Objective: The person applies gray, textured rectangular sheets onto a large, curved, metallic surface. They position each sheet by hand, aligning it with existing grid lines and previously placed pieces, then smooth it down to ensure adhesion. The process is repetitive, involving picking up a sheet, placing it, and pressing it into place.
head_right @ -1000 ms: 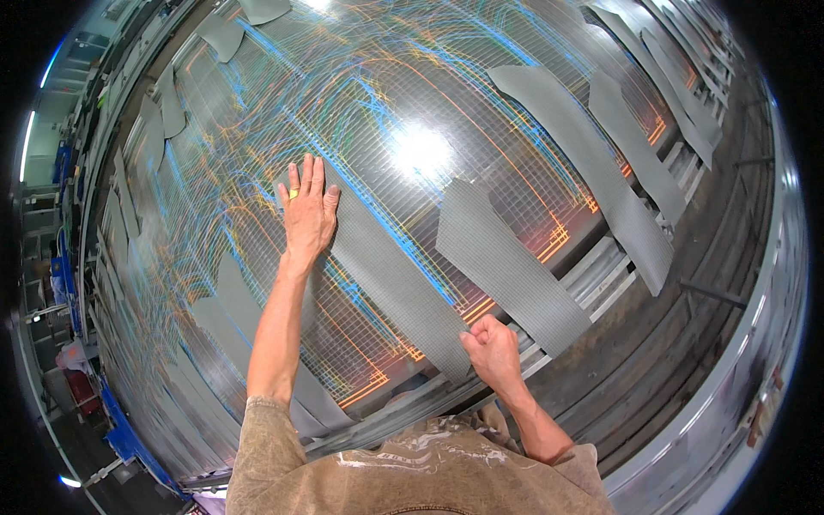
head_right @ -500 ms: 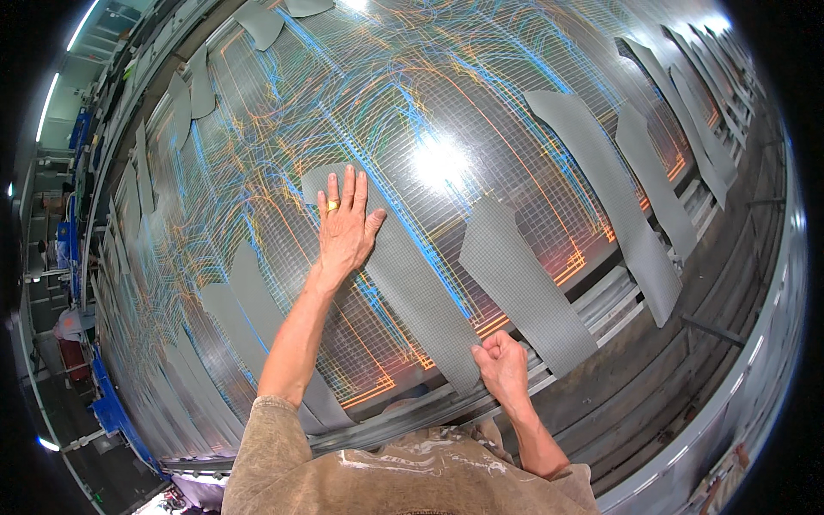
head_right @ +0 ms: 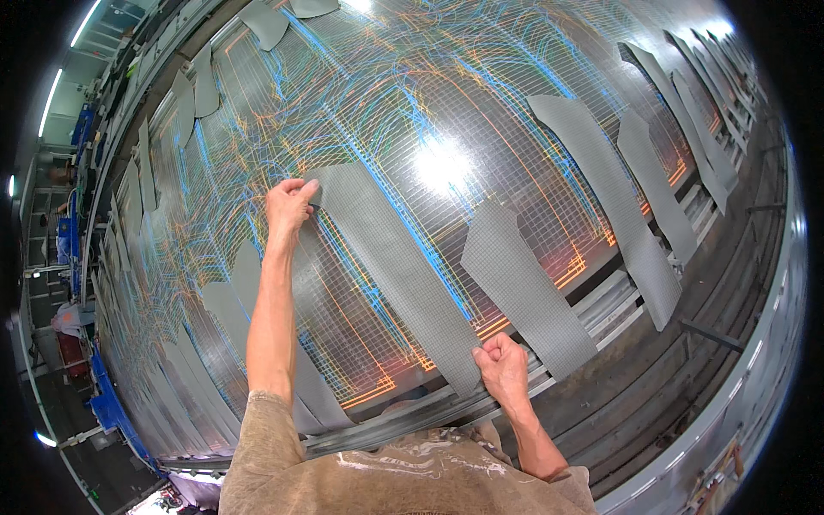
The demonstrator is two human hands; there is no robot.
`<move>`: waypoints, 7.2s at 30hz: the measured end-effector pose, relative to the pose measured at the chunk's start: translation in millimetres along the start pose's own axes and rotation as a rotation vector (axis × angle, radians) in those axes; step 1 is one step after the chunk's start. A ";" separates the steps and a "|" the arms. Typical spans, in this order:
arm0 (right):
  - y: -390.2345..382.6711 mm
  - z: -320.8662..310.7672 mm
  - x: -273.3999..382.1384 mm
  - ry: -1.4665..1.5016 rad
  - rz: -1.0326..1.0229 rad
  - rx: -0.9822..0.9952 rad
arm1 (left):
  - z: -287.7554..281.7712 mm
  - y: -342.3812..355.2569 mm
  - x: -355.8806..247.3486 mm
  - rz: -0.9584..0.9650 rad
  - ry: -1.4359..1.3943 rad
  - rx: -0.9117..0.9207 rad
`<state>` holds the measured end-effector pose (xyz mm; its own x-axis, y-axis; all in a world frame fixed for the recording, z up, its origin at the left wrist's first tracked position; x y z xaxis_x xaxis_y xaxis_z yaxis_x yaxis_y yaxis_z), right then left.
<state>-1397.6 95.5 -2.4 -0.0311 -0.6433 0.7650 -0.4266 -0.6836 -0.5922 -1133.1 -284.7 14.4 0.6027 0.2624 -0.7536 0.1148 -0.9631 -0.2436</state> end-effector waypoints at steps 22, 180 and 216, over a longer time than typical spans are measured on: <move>-1.8 2.6 8.7 0.045 0.052 0.005 | -16.7 -100.6 -68.8 0.704 0.090 -0.202; -2.8 0.9 12.4 0.107 0.139 0.029 | 56.4 -59.1 -33.8 0.885 0.785 -0.247; -0.3 -3.0 9.3 -0.083 -0.057 -0.044 | 116.8 -321.0 12.3 1.102 0.737 0.574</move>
<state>-1400.4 90.7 5.6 0.0686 -0.6314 0.7724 -0.4650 -0.7052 -0.5352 -1254.8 34.7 12.1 0.4568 -0.8447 -0.2789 -0.8885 -0.4483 -0.0975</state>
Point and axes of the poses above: each hand's wrist, its own y-axis towards the middle knuckle, its own z-axis out of the palm, x = y × z, the point moved 5 cm from there along y, towards the middle knuckle, and after that the axes turned 3 degrees about y, right-handed, at the moved point
